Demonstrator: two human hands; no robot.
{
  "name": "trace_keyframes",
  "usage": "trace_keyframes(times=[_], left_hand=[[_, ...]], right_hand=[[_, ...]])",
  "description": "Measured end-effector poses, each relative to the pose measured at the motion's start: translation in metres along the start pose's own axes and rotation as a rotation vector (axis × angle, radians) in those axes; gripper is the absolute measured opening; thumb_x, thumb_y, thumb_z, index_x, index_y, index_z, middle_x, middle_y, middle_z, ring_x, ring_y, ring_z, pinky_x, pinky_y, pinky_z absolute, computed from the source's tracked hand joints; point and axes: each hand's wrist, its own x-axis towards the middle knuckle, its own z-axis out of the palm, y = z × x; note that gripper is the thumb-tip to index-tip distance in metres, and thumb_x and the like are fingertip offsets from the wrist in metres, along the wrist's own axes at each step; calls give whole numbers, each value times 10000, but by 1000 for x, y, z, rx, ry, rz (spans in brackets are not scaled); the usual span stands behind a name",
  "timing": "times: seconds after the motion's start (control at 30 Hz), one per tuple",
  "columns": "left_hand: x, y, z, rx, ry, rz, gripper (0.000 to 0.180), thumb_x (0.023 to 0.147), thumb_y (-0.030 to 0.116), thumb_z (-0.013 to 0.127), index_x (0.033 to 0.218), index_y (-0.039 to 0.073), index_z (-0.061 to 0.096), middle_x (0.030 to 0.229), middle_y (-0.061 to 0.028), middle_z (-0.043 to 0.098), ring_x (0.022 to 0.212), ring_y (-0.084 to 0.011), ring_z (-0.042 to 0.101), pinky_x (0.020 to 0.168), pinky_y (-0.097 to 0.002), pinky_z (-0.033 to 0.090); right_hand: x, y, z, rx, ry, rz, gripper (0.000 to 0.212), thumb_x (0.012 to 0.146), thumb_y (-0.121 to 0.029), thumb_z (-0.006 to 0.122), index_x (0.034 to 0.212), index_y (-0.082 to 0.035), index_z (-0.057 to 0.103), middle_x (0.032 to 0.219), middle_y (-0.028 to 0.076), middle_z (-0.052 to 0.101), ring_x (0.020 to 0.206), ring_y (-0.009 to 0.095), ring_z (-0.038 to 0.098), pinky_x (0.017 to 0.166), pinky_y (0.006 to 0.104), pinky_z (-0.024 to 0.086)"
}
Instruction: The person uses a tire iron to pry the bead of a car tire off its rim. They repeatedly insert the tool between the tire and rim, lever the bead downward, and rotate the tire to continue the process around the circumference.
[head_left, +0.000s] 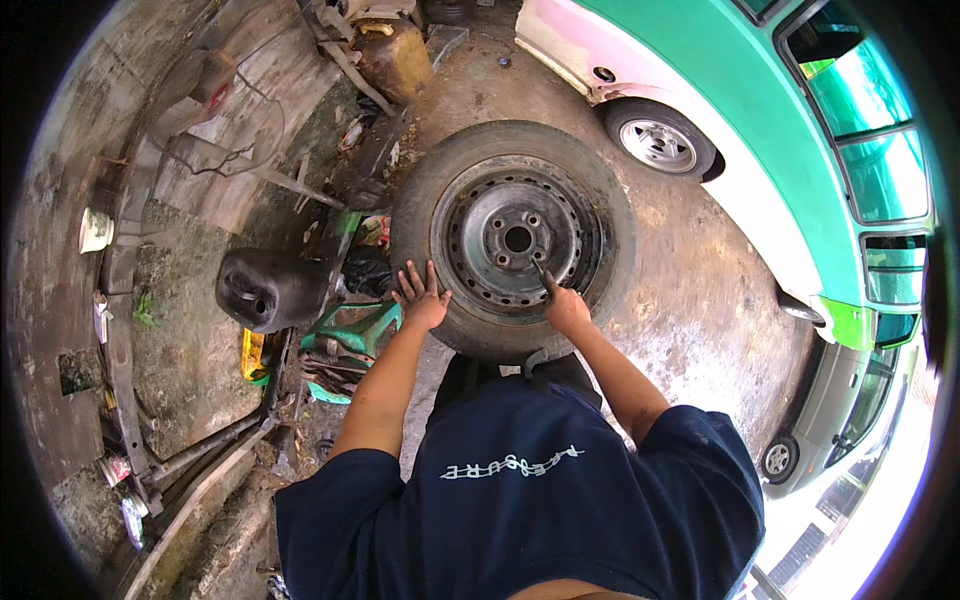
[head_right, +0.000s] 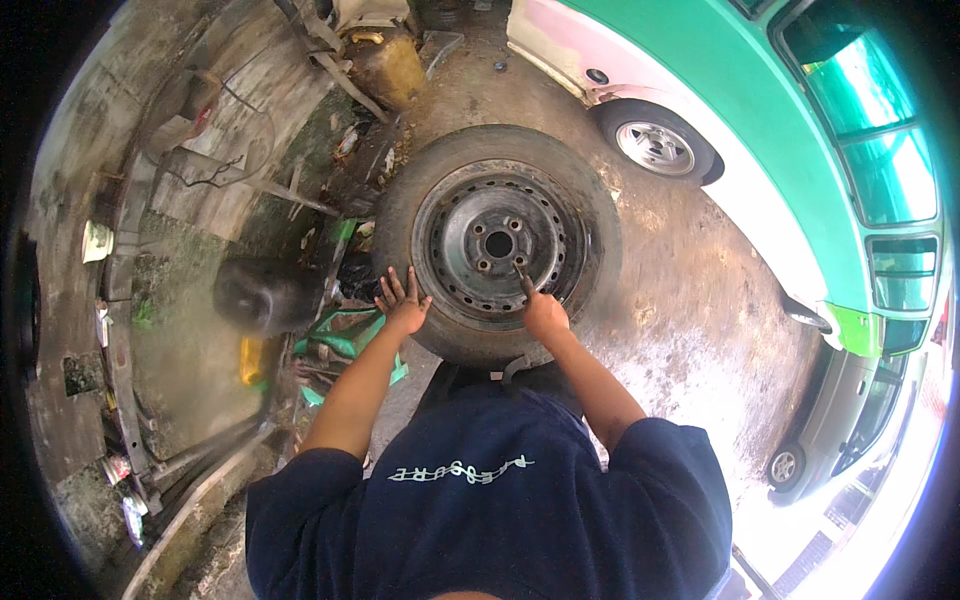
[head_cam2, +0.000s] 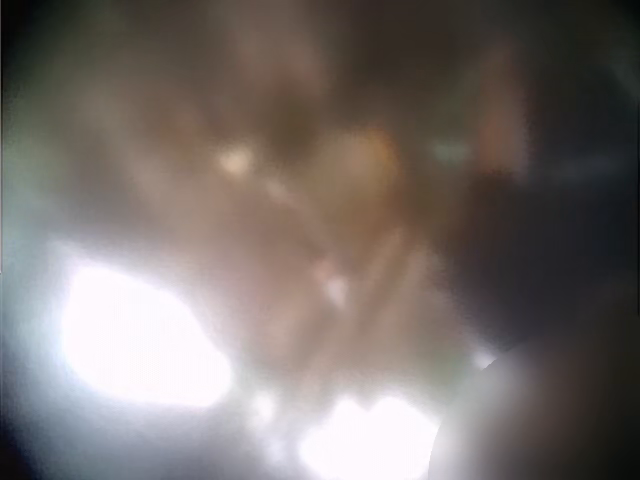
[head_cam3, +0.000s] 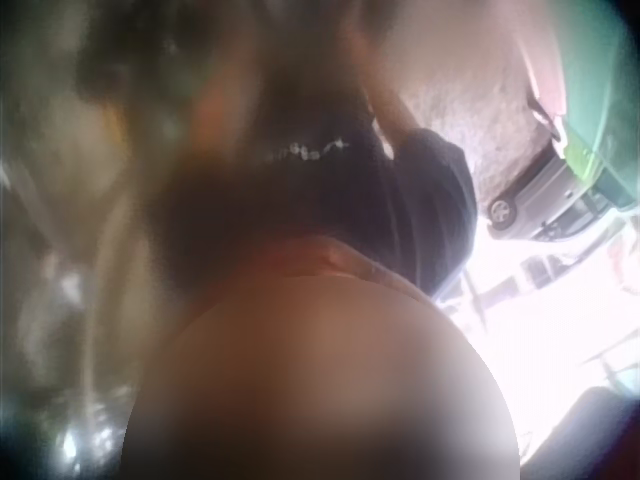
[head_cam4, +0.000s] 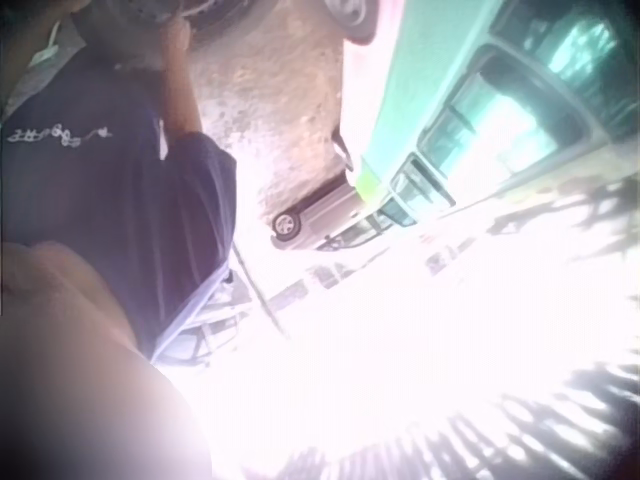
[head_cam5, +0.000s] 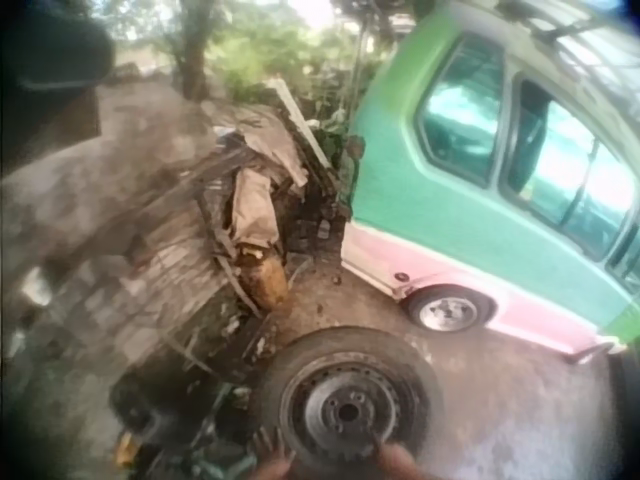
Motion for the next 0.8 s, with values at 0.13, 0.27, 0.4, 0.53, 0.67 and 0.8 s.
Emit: trace_keyframes(times=[0.13, 0.27, 0.4, 0.53, 0.67, 0.8], left_hand=[[5, 3, -14, 74, 95, 34, 894, 903, 465, 534, 1516, 246, -78, 1548, -154, -221, 1425, -395, -160, 1093, -654, 22], [28, 7, -36, 34, 55, -11, 937, 904, 473, 548, 1500, 265, -145, 1540, -142, -253, 1428, -379, -161, 1089, -655, 27], [29, 12, -42, 43, -27, -36, 925, 926, 462, 518, 1486, 257, -188, 1523, -140, -295, 1417, -378, -200, 1093, -650, 24], [26, 17, -47, 45, -83, -55, 911, 943, 456, 491, 1473, 248, -220, 1506, -141, -328, 1406, -378, -231, 1099, -641, 17], [27, 19, -52, 48, -124, -77, 910, 949, 454, 481, 1465, 244, -239, 1499, -138, -341, 1401, -380, -243, 1100, -640, 17], [29, 18, -50, 61, -123, -76, 910, 951, 454, 476, 1461, 248, -248, 1496, -140, -346, 1398, -382, -248, 1101, -639, 23]], right_hand=[[5, 5, -4, 13, 46, 9, 664, 815, -94, 513, 1440, -266, 368, 994, 258, 653, 955, 392, 643, 838, 477, 519], [32, 7, -24, 96, 189, 48, 663, 814, -94, 505, 1444, -248, 364, 977, 276, 648, 925, 403, 647, 821, 484, 522], [33, 5, -25, 62, 120, 94, 656, 826, -112, 489, 1454, -237, 342, 1008, 283, 641, 954, 407, 639, 831, 484, 517], [7, 9, -8, 69, 52, 100, 652, 832, -125, 486, 1457, -237, 336, 1034, 281, 636, 975, 408, 633, 863, 488, 502], [3, 15, -5, 50, 71, 90, 678, 813, -86, 506, 1455, -227, 341, 1020, 272, 641, 958, 408, 637, 855, 484, 505], [40, 4, -26, 101, 174, 53, 673, 813, -78, 512, 1451, -216, 349, 1006, 265, 649, 952, 412, 637, 828, 484, 515]])
